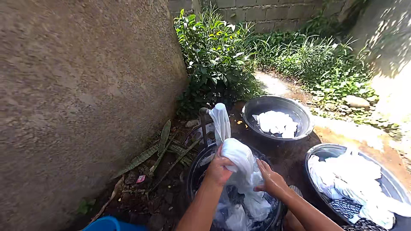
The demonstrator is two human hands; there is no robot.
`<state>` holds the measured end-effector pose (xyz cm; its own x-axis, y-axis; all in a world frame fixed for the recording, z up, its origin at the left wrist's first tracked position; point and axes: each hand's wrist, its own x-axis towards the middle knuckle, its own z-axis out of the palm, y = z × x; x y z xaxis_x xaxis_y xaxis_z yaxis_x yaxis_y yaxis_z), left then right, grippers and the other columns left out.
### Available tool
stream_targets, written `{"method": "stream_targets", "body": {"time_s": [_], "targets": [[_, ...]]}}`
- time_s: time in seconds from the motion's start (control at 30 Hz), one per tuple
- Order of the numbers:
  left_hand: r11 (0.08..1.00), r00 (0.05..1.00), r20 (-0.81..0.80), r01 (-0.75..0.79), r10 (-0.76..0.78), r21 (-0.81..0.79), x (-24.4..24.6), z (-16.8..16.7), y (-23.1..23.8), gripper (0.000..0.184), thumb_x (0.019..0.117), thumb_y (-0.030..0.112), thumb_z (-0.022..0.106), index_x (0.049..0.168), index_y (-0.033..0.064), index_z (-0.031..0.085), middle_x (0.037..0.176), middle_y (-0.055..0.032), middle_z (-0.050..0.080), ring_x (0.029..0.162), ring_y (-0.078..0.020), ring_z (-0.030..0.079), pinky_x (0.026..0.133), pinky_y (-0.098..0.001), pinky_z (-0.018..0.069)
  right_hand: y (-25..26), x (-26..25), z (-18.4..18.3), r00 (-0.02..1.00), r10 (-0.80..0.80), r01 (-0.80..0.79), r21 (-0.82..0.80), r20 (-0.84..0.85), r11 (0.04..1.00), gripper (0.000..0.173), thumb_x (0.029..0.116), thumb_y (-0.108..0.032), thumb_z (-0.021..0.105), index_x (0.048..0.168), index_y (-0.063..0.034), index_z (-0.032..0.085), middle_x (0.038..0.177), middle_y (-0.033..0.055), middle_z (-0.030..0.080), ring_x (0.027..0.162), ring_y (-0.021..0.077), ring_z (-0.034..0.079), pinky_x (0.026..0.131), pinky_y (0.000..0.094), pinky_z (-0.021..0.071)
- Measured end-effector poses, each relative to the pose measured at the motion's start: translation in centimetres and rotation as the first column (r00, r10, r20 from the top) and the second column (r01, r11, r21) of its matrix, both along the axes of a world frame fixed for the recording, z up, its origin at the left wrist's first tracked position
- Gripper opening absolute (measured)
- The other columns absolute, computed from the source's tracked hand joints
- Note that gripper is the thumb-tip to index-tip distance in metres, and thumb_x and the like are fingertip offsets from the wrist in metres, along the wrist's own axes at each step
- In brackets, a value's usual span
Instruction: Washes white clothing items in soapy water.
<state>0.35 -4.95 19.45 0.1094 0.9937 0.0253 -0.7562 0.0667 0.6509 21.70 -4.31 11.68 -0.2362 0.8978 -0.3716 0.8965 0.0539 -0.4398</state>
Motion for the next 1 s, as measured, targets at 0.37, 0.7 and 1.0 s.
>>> {"method": "stream_targets", "body": {"time_s": [0.37,0.7,1.0], "targets": [[0.85,0.878,0.132,-0.393,0.46,-0.352,-2.0,-10.8,-2.6,0.048,0.1098,0.047,0.032,0.126,0.0065,0.052,0.106,-0.0097,0.07,0.098,-0.0203,0.07,0.085,-0.0426,0.061,-3.5,-8.3,1.4,-0.19,-0.5,0.303,-0.535,-0.845,0.789,0.025,0.1008,-0.002,0.048,0.125,-0.0052,0.051,0.099,0.0074,0.07,0.088,0.0152,0.07,0.074,0.0339,0.061],[0.892,0.924,0.067,-0.342,0.377,-0.296,-0.7,-13.9,-2.6,0.063,0.1077,0.057,0.021,0.13,0.0083,0.054,0.107,-0.0071,0.072,0.1,-0.0163,0.071,0.086,-0.0395,0.0612,-6.4,-6.2,-2.2,-0.304,-0.527,0.068,-0.57,-0.794,0.819,0.057,0.078,-0.001,0.077,0.128,-0.0073,0.05,0.109,0.0116,0.072,0.098,0.0243,0.072,0.083,0.0432,0.0626],[0.999,0.914,-0.405,0.006,-0.026,-0.051,-0.3,-10.4,-1.8,0.04,0.0743,0.02,0.071,0.109,0.0008,0.065,0.091,-0.0012,0.073,0.085,-0.008,0.07,0.081,-0.0286,0.0596,-4.6,-3.8,-8.9,-0.093,-0.872,-0.248,-0.837,-0.48,0.487,0.115,0.0768,-0.098,0.005,0.153,-0.019,0.038,0.136,0.0236,0.06,0.116,0.042,0.064,0.086,0.0576,0.0572]]}}
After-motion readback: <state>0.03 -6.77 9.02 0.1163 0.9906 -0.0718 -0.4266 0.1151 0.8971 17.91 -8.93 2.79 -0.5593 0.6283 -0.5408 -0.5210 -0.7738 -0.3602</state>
